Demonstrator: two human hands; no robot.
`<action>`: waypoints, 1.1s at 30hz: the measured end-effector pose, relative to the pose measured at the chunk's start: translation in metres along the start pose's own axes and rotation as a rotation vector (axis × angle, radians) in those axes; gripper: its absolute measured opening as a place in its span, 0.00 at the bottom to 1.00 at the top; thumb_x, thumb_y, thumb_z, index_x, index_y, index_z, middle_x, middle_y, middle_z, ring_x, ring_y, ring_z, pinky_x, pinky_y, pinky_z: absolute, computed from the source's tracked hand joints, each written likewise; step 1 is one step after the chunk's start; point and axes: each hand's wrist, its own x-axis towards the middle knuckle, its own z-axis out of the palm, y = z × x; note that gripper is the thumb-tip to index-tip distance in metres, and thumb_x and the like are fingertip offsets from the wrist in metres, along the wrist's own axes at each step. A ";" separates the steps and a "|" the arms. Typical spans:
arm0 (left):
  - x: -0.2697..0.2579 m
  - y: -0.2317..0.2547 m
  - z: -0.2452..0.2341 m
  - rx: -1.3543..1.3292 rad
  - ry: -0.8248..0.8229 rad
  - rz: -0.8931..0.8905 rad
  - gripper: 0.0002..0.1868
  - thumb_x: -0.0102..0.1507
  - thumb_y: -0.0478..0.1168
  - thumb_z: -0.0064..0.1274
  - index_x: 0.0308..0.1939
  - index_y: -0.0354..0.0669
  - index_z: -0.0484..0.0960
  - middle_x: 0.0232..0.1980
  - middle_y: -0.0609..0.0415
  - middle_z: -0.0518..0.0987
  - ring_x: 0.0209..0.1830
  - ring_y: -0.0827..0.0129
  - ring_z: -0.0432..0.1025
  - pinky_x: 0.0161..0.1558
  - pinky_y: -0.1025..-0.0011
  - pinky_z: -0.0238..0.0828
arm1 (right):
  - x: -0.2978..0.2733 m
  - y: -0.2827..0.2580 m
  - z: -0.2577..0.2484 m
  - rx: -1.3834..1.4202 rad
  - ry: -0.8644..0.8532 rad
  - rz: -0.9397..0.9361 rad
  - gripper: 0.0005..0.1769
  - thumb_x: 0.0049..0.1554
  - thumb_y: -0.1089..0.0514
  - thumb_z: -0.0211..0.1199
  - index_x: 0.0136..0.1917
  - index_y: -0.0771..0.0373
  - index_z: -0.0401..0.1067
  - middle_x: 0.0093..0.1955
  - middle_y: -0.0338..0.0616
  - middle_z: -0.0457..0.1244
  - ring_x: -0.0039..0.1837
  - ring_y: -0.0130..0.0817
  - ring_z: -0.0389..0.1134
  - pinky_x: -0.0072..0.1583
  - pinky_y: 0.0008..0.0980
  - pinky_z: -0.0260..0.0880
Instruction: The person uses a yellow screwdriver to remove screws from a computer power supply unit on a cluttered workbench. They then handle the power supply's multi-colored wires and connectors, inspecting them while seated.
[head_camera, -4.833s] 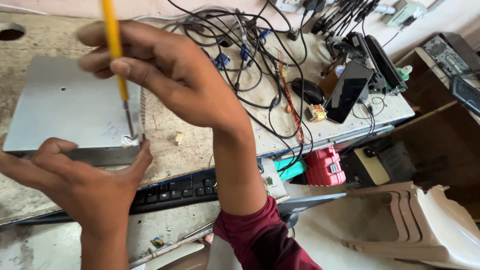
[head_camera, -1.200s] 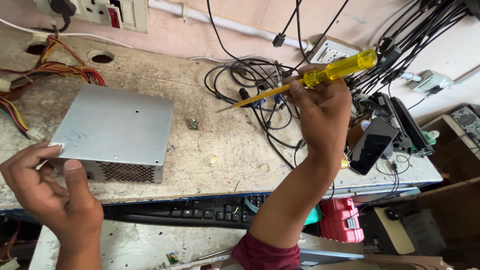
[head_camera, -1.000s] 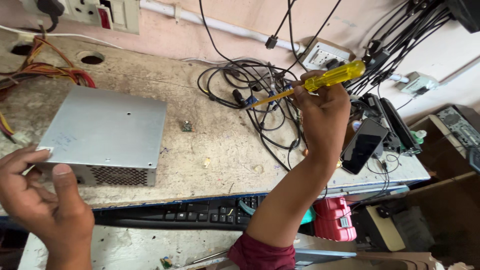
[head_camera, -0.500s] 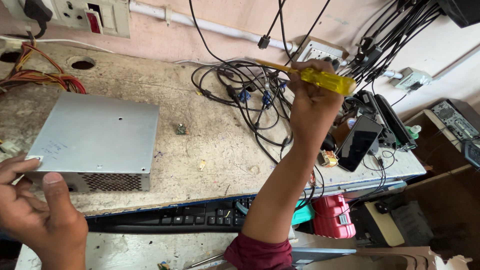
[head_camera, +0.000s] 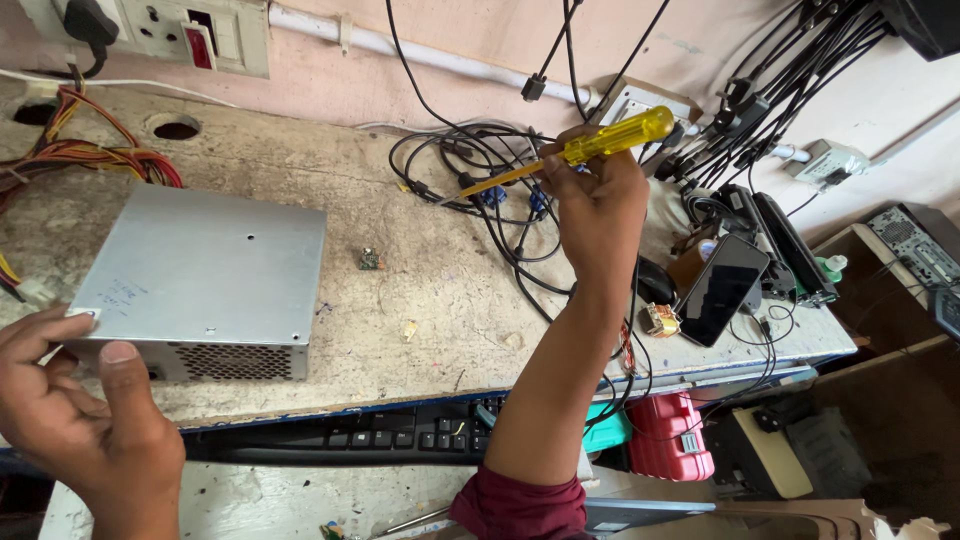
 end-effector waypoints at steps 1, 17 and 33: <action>0.001 0.001 0.000 0.000 0.002 0.000 0.20 0.82 0.47 0.47 0.62 0.32 0.63 0.66 0.46 0.63 0.57 0.74 0.64 0.60 0.75 0.65 | 0.000 0.000 0.001 0.019 -0.002 0.008 0.09 0.60 0.73 0.62 0.55 0.72 0.71 0.49 0.49 0.72 0.51 0.32 0.77 0.52 0.28 0.80; -0.003 -0.004 0.003 0.359 0.047 0.152 0.14 0.81 0.46 0.45 0.57 0.36 0.69 0.66 0.47 0.59 0.68 0.65 0.58 0.66 0.64 0.59 | -0.008 -0.021 -0.003 0.149 0.030 -0.060 0.13 0.61 0.73 0.63 0.60 0.69 0.69 0.53 0.46 0.70 0.53 0.31 0.75 0.54 0.28 0.80; 0.148 0.082 0.050 0.419 -0.197 0.469 0.09 0.68 0.37 0.58 0.49 0.37 0.79 0.49 0.46 0.79 0.53 0.47 0.71 0.55 0.52 0.64 | -0.024 -0.056 -0.001 0.010 0.092 -0.128 0.15 0.61 0.73 0.65 0.61 0.68 0.70 0.51 0.45 0.72 0.51 0.28 0.76 0.53 0.26 0.80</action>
